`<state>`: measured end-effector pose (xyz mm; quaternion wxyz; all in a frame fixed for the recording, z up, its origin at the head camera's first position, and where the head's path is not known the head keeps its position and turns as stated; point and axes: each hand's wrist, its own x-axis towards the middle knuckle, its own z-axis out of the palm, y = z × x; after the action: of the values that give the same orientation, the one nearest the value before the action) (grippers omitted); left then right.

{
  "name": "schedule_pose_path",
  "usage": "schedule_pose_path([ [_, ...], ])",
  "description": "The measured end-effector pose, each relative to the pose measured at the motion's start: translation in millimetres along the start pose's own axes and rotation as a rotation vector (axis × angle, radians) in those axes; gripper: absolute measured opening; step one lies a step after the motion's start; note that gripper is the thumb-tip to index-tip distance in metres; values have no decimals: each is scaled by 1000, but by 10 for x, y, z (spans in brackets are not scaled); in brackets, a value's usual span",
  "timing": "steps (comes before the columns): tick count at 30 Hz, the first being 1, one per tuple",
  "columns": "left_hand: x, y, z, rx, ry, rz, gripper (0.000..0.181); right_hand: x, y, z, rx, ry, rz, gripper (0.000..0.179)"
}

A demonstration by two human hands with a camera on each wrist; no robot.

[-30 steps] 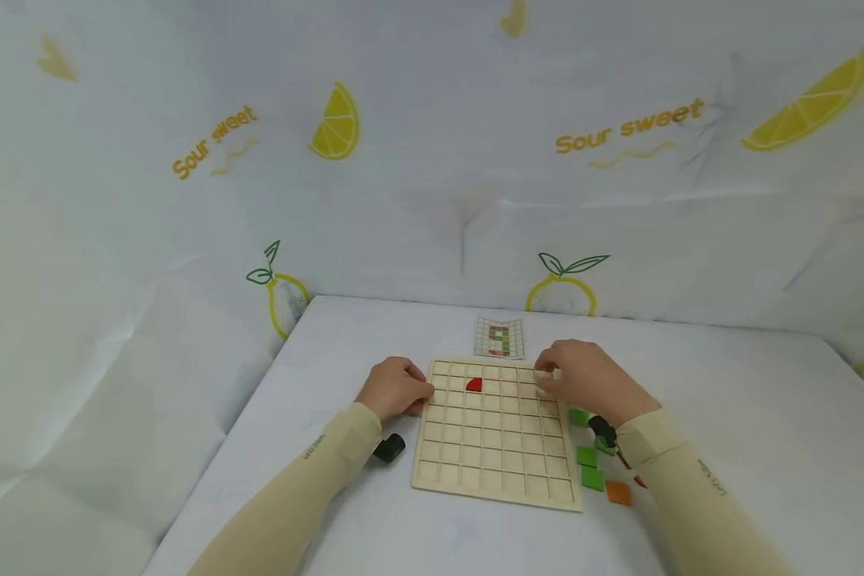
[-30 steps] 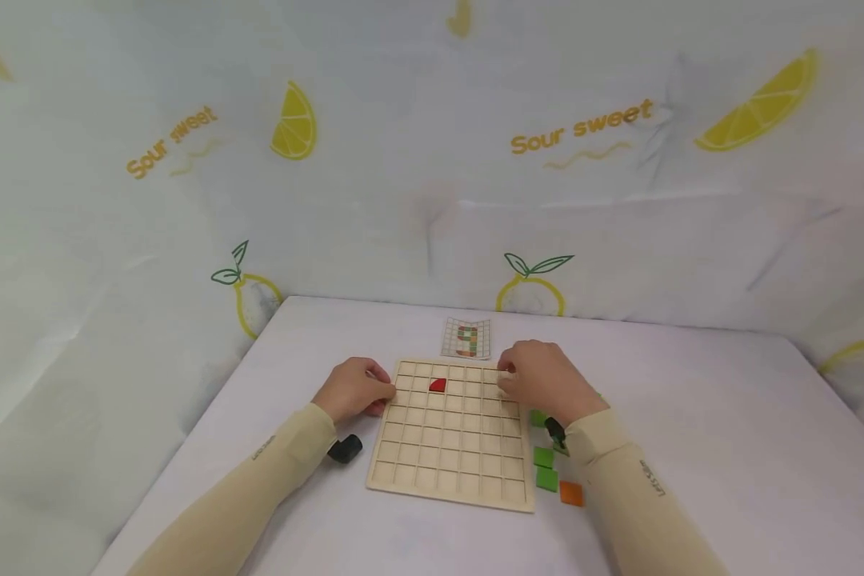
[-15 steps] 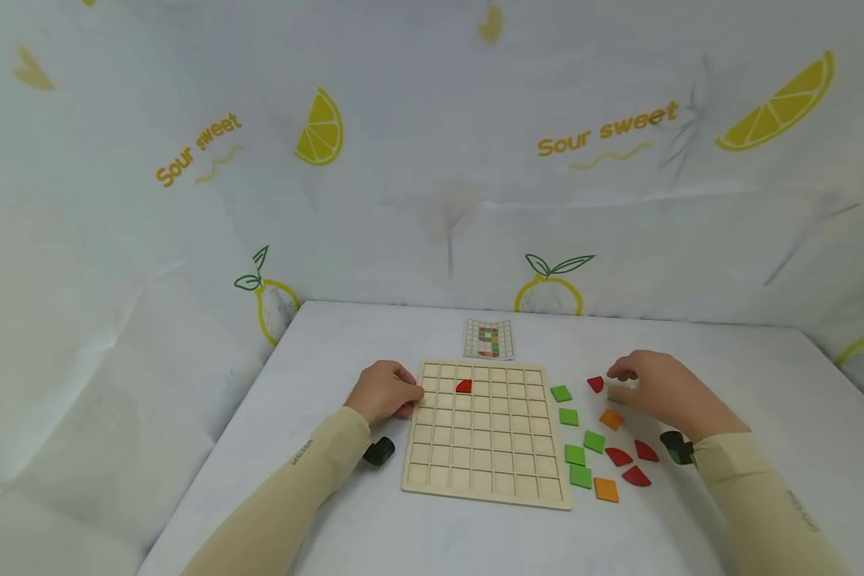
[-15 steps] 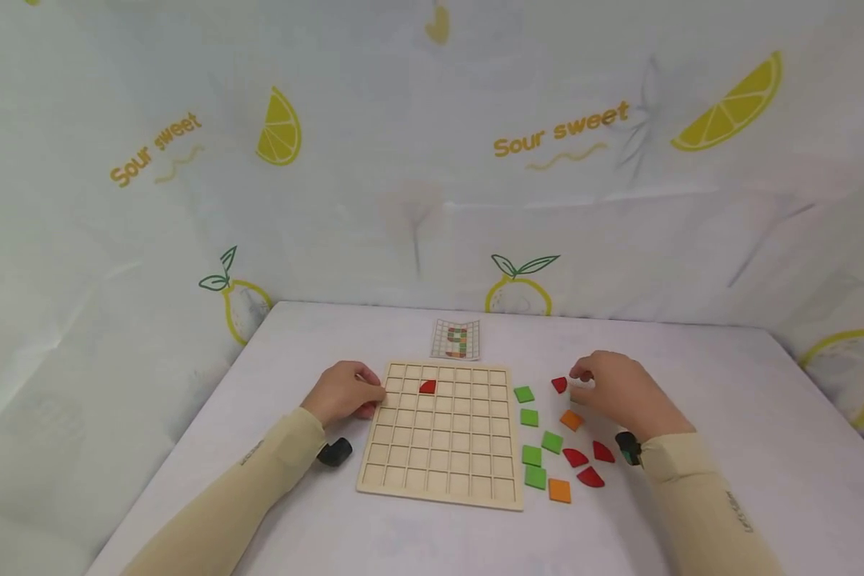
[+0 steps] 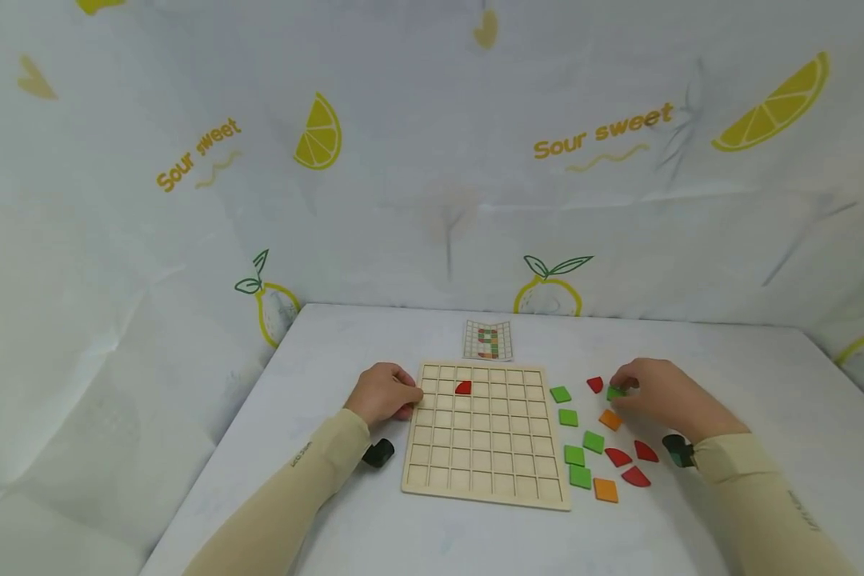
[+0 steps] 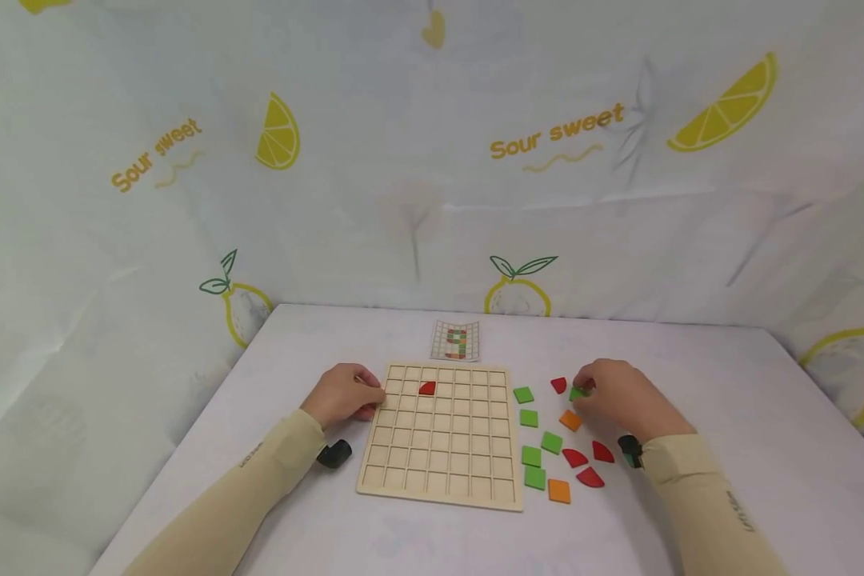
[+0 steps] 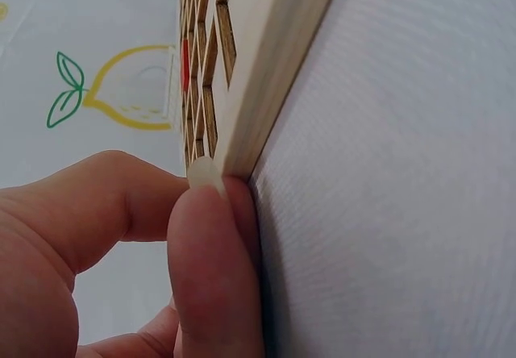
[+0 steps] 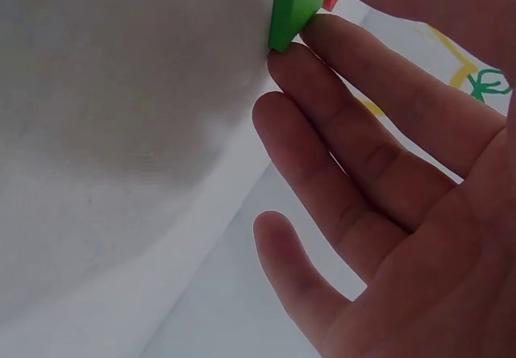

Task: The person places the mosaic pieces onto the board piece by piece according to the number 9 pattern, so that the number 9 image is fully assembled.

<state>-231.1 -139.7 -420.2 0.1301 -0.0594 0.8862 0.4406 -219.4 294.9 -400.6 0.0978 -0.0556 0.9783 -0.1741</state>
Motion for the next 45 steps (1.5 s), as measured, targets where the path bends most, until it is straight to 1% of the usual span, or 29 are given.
schedule_pose_path([
  [11, 21, -20, 8, 0, 1, 2, 17, 14, -1, 27, 2, -2, 11, 33],
  [19, 61, -16, 9, 4, 0, -12, 17, 30, -14, 29, -8, -1, 17, 31],
  [32, 6, 2, -6, -12, 2, 2, 16, 25, -25, 15, 2, 1, 10, 32],
  [40, 8, -14, -14, -15, 5, 6, 17, 33, -23, 10, -6, 5, -10, 31],
  [45, 6, -9, -3, -15, 5, 10, 16, 12, -59, -5, -5, -1, -1, 31],
])
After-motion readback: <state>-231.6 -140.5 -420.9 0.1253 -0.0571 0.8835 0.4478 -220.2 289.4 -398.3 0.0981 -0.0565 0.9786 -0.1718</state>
